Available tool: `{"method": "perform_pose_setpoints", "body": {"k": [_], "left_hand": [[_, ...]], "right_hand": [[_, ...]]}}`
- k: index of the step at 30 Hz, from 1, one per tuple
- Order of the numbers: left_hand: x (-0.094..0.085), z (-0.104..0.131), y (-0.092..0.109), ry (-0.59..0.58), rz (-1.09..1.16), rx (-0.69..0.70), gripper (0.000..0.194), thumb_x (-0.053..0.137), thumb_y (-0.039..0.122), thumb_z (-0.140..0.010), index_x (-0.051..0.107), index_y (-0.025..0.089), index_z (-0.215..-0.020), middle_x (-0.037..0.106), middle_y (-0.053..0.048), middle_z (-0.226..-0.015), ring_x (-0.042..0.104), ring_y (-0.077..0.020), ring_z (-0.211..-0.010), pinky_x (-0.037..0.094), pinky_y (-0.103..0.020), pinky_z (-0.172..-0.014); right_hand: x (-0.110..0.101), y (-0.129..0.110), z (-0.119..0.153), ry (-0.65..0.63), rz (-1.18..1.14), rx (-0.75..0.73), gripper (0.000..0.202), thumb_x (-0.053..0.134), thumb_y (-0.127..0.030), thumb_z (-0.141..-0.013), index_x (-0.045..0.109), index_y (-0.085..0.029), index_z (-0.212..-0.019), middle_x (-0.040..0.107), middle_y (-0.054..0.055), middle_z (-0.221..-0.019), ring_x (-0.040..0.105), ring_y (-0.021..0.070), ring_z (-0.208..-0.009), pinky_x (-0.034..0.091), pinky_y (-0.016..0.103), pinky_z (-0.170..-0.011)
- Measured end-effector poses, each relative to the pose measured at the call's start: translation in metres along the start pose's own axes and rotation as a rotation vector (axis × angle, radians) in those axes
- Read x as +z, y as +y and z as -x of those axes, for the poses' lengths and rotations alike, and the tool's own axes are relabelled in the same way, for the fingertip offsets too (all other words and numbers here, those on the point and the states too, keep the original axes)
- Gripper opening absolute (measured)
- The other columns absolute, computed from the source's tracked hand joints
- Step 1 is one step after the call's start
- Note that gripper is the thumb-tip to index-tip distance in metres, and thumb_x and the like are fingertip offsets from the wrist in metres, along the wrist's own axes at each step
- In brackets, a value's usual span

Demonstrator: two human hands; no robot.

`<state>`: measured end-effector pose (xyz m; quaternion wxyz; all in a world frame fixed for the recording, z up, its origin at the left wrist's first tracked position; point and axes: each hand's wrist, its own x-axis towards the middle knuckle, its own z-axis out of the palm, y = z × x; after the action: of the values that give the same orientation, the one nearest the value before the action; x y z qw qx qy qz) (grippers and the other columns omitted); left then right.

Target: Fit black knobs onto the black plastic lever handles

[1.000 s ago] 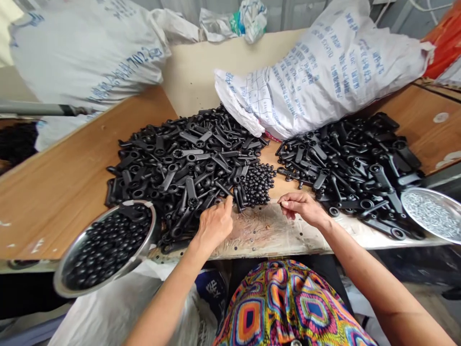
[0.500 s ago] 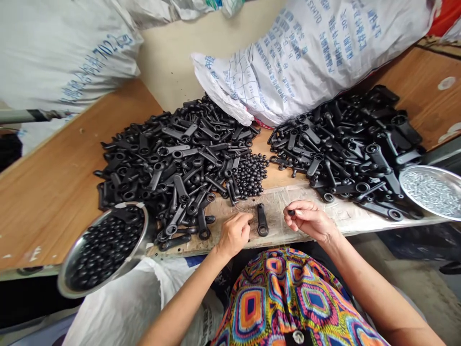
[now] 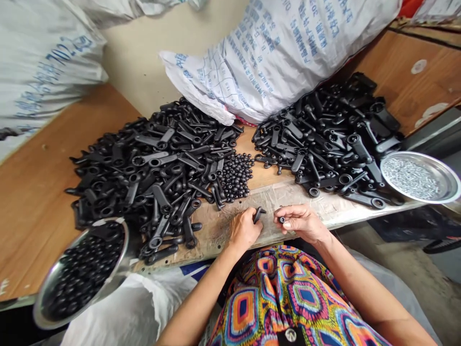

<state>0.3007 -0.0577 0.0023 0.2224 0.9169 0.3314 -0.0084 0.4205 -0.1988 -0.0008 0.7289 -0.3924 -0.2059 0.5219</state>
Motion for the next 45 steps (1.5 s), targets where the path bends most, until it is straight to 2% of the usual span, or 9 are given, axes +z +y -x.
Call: {"method": "perform_pose_setpoints", "body": {"k": [3,7,10,13,16,22,29,40,45], "left_hand": [[0.004,0.004,0.001,0.05,0.211,0.002,0.005,0.055,0.019,-0.066,0.052,0.019,-0.063,0.047,0.006,-0.053,0.046,-0.0103,-0.052,0.031,-0.022,-0.053],[0.004,0.012,0.0,0.161,0.805,-0.05,0.013,0.057,0.028,-0.07,0.048,0.019,-0.069,0.052,0.005,-0.059,0.052,-0.0109,-0.057,0.04,-0.023,-0.058],[0.001,0.017,0.005,0.054,1.197,-0.05,0.018,0.056,0.029,-0.072,0.049,0.019,-0.084,0.055,0.005,-0.061,0.051,-0.0102,-0.051,0.041,-0.023,-0.053],[-0.002,0.019,0.012,-0.092,1.314,-0.057,0.026,0.058,0.027,-0.069,0.053,0.015,-0.092,0.053,0.004,-0.061,0.044,-0.0073,-0.046,0.037,-0.021,-0.047],[-0.004,0.021,0.014,-0.097,1.313,-0.077,0.03,0.058,0.028,-0.072,0.057,0.013,-0.097,0.051,0.003,-0.059,0.045,-0.0077,-0.049,0.038,-0.021,-0.05],[-0.005,0.03,0.012,0.103,1.084,-0.045,0.033,0.052,0.032,-0.08,0.056,0.017,-0.109,0.053,0.004,-0.058,0.052,-0.0112,-0.054,0.045,-0.023,-0.053],[-0.005,0.037,0.01,0.331,0.744,0.104,0.032,0.045,0.027,-0.086,0.054,0.02,-0.117,0.062,-0.004,-0.113,0.056,-0.0174,-0.107,0.044,-0.028,-0.093],[0.002,0.042,0.007,0.575,0.41,0.299,0.036,0.039,0.015,-0.087,0.044,0.013,-0.123,0.064,-0.012,-0.11,0.062,-0.0174,-0.099,0.049,-0.027,-0.087],[0.002,0.044,0.006,0.574,0.217,0.374,0.043,0.035,0.011,-0.086,0.037,0.01,-0.128,0.065,-0.014,-0.105,0.063,-0.019,-0.096,0.051,-0.03,-0.084]], "right_hand": [[-0.004,-0.001,0.004,0.01,0.04,-0.022,0.023,0.077,-0.02,-0.06,0.072,-0.019,-0.083,0.068,0.003,-0.075,0.06,0.012,-0.063,0.05,0.022,-0.053],[-0.004,-0.002,0.005,0.015,0.095,-0.033,0.019,0.073,-0.023,-0.067,0.07,-0.017,-0.085,0.068,0.005,-0.078,0.062,0.0134,-0.063,0.049,0.022,-0.05],[0.002,-0.003,0.003,0.033,0.133,-0.064,0.021,0.071,-0.023,-0.069,0.067,-0.019,-0.09,0.066,0.003,-0.077,0.061,0.0125,-0.062,0.048,0.021,-0.049],[0.013,-0.003,0.001,0.073,0.235,-0.117,0.022,0.071,-0.024,-0.07,0.064,-0.02,-0.091,0.063,0.0,-0.073,0.057,0.0103,-0.061,0.047,0.02,-0.051],[0.023,-0.001,-0.002,0.103,0.435,-0.19,0.018,0.069,-0.028,-0.072,0.063,-0.019,-0.086,0.061,-0.001,-0.068,0.055,0.0104,-0.058,0.047,0.022,-0.053],[0.039,0.005,-0.005,0.155,0.714,-0.332,0.014,0.064,-0.032,-0.077,0.065,-0.02,-0.083,0.062,-0.001,-0.066,0.054,0.0114,-0.057,0.045,0.023,-0.056],[0.052,0.009,-0.004,0.184,0.766,-0.363,0.016,0.064,-0.034,-0.077,0.066,-0.019,-0.083,0.057,-0.002,-0.061,0.049,0.01,-0.052,0.042,0.022,-0.051],[0.052,0.022,0.0,0.159,0.451,-0.302,0.012,0.061,-0.027,-0.079,0.069,-0.021,-0.087,0.06,0.0,-0.061,0.053,0.0126,-0.053,0.046,0.026,-0.052],[0.054,0.017,0.007,0.234,0.824,-0.52,0.017,0.063,-0.022,-0.077,0.07,-0.024,-0.093,0.066,0.002,-0.07,0.057,0.0144,-0.055,0.049,0.029,-0.055]]}}
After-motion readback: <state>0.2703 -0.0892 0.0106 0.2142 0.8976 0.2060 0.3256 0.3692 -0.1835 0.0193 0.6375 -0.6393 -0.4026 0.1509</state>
